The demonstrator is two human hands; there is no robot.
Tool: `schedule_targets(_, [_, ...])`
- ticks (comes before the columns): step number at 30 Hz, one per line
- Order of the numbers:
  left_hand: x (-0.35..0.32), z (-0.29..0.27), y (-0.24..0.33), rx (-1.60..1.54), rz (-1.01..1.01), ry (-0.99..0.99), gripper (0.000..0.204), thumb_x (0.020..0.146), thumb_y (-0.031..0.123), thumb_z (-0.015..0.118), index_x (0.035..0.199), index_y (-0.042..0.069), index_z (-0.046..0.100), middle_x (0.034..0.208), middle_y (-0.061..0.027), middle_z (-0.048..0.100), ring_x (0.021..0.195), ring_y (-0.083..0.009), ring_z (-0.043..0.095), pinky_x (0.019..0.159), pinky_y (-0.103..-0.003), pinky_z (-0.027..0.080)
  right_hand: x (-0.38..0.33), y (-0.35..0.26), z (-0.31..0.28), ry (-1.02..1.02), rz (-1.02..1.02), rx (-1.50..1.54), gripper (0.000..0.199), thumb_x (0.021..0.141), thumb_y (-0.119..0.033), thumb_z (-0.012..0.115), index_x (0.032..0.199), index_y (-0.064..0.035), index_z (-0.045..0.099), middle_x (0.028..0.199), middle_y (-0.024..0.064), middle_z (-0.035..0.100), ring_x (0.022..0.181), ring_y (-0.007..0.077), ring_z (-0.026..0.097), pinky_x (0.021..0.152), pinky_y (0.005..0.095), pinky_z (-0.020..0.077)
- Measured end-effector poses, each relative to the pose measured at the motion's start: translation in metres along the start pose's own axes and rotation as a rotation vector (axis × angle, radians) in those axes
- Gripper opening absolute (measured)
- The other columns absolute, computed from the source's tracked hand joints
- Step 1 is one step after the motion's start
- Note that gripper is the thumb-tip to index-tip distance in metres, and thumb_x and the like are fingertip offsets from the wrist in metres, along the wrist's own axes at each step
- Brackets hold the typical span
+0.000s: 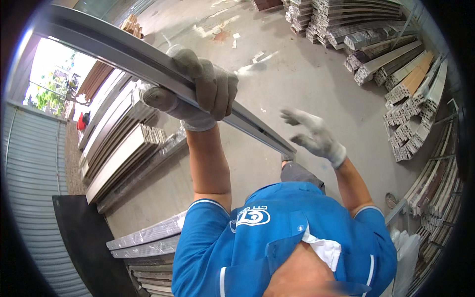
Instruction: The person unrolls a sheet of bubble wrap on the floor, measures it with a tape measure, and cuts it to size using a utility knife. The person then places the cut piece aside.
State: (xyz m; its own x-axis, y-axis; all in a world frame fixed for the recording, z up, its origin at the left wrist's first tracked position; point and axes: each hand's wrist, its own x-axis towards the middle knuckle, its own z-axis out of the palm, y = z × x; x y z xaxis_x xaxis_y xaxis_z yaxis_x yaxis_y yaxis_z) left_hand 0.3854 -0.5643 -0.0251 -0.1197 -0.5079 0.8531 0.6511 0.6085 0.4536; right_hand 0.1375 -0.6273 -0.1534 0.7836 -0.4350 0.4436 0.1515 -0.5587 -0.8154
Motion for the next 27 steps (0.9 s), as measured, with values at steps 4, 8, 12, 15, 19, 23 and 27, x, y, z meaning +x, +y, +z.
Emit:
schedule_targets(4, [0.057,-0.115,-0.009,-0.029,-0.008,-0.066,0.063,0.091,0.057,0.059,0.113,-0.001,0.051,0.045,0.0011,0.043,0.032,-0.0134,0.045,0.031,-0.026,0.038,0.159,0.018,-0.022,-0.107,-0.09,0.038,0.043,0.091,-0.024,0.066,0.127,-0.0022,0.057,0.104,0.0184,0.069,0.09,0.0321,0.069,0.078,0.0396,0.0549])
schedule_targets(8, [0.085,-0.232,-0.002,0.045,0.019,-0.005,0.063,0.091,0.059,0.057,0.113,0.0,0.051,0.045,0.0011,0.044,0.03,-0.0126,0.044,0.031,-0.025,0.037,0.274,0.111,-0.016,-0.169,-0.18,-0.055,0.032,0.09,-0.018,0.064,0.117,-0.003,0.061,0.092,0.0189,0.068,0.081,0.0345,0.067,0.072,0.0412,0.0538])
schedule_targets(12, [0.099,-0.367,0.018,0.162,0.056,0.114,0.066,0.087,0.066,0.057,0.108,0.004,0.051,0.044,0.0041,0.041,0.031,-0.0109,0.044,0.032,-0.024,0.036,0.357,0.24,-0.009,-0.292,-0.124,-0.022,0.025,0.084,-0.013,0.066,0.108,-0.0052,0.064,0.089,0.017,0.066,0.081,0.0361,0.065,0.071,0.0415,0.0528])
schedule_targets(15, [0.116,-0.472,0.051,0.278,0.104,0.213,0.067,0.084,0.07,0.057,0.104,0.006,0.051,0.045,0.0045,0.039,0.032,-0.0112,0.04,0.032,-0.026,0.033,0.42,0.312,-0.019,-0.835,0.084,-0.916,0.036,0.077,-0.026,0.075,0.11,-0.0153,0.065,0.102,0.0114,0.068,0.092,0.0323,0.065,0.078,0.0489,0.0509])
schedule_targets(19, [0.144,-0.62,0.08,0.172,0.038,0.361,0.056,0.083,0.056,0.067,0.093,0.004,0.052,0.054,-0.0047,0.044,0.039,-0.0181,0.042,0.037,-0.034,0.034,0.522,0.374,-0.03,-0.748,0.473,-0.402,0.103,0.05,-0.05,0.091,0.133,-0.0053,0.048,0.122,0.0163,0.061,0.111,0.0327,0.06,0.095,0.0456,0.0487])
schedule_targets(23, [0.143,-0.771,0.06,0.164,-0.104,0.409,0.06,0.071,0.049,0.079,0.098,0.001,0.056,0.067,-0.0136,0.058,0.054,-0.0278,0.056,0.049,-0.039,0.046,0.657,0.428,-0.015,-0.3,0.149,-0.478,0.096,0.05,-0.051,0.092,0.124,-0.0053,0.051,0.118,0.0152,0.062,0.109,0.0321,0.061,0.092,0.0429,0.0494])
schedule_targets(27, [0.128,-0.912,0.025,0.058,-0.218,0.399,0.062,0.069,0.053,0.081,0.095,0.002,0.056,0.068,-0.0122,0.057,0.057,-0.0265,0.058,0.051,-0.038,0.047,0.803,0.506,0.023,0.034,0.053,-0.266,0.072,0.061,-0.028,0.091,0.117,-0.0062,0.052,0.104,0.0123,0.065,0.092,0.0299,0.064,0.075,0.04,0.0512])
